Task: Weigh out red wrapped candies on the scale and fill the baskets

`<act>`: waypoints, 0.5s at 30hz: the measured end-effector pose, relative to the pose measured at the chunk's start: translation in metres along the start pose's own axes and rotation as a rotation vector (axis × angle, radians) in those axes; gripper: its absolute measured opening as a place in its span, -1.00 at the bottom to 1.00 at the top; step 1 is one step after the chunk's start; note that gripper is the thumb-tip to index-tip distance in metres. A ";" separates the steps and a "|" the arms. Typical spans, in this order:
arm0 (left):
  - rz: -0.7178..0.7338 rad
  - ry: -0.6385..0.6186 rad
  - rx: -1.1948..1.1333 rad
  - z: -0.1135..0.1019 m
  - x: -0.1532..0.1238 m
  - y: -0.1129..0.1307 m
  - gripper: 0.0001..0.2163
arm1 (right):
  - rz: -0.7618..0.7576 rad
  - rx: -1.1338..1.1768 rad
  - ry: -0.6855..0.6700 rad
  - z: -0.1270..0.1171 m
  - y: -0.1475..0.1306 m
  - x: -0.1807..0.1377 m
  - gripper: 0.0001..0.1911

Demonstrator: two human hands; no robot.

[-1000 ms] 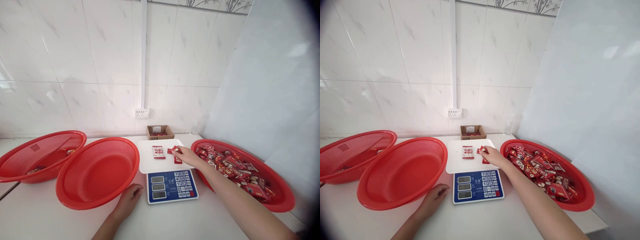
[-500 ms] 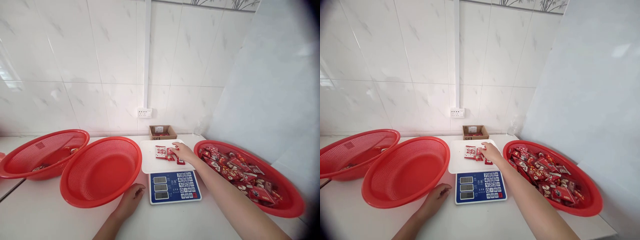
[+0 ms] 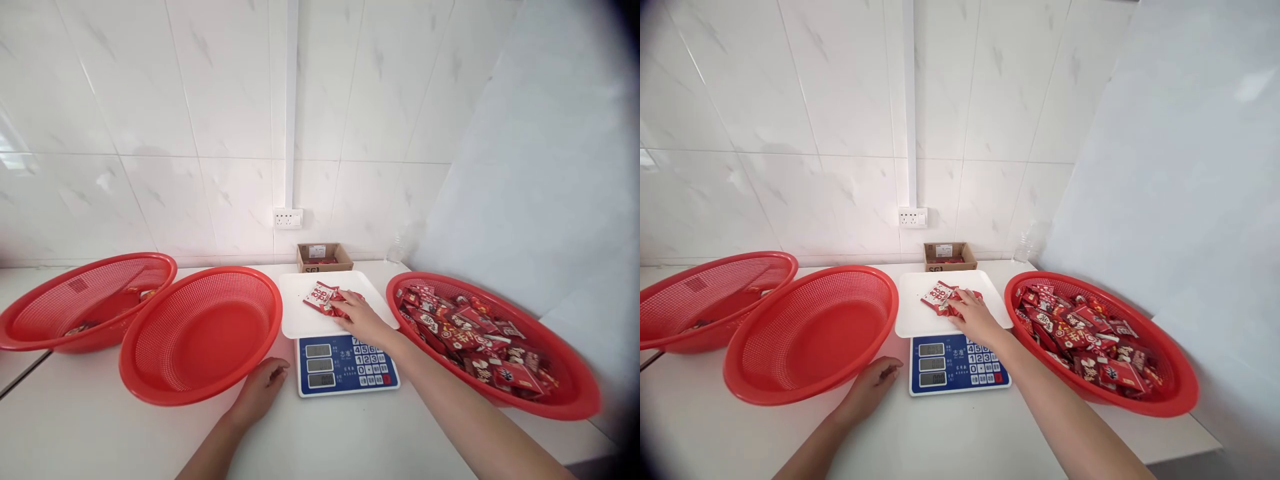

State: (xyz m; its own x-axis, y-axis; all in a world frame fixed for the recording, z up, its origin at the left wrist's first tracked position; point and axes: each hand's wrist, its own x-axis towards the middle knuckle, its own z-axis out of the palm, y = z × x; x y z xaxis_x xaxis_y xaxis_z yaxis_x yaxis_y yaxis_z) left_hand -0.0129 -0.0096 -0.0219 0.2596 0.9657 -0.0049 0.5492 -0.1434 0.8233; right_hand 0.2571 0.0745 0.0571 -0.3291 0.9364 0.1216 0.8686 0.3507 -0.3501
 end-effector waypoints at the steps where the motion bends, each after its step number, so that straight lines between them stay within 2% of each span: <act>1: 0.000 0.003 0.005 0.000 0.000 0.000 -0.76 | -0.010 0.009 0.003 0.000 0.000 -0.002 -0.50; 4: 0.004 0.008 0.006 0.000 0.000 0.000 -0.75 | 0.022 0.054 0.064 -0.008 0.007 -0.011 -0.46; 10: 0.003 0.009 0.021 0.000 0.000 0.001 -0.75 | 0.214 0.025 0.332 -0.035 0.045 -0.051 -0.55; 12: 0.007 0.008 0.027 0.000 0.001 0.000 -0.75 | 0.314 -0.007 0.332 -0.042 0.062 -0.069 -0.56; 15: 0.012 0.004 0.037 0.001 0.002 -0.002 -0.74 | 0.481 -0.102 0.216 -0.048 0.091 -0.092 -0.54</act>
State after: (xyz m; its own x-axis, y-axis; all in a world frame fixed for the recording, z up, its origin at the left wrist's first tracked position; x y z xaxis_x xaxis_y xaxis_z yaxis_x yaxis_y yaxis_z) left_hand -0.0124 -0.0077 -0.0240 0.2634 0.9646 0.0070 0.5747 -0.1628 0.8020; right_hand 0.3842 0.0204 0.0583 0.1890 0.9685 0.1618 0.9377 -0.1291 -0.3227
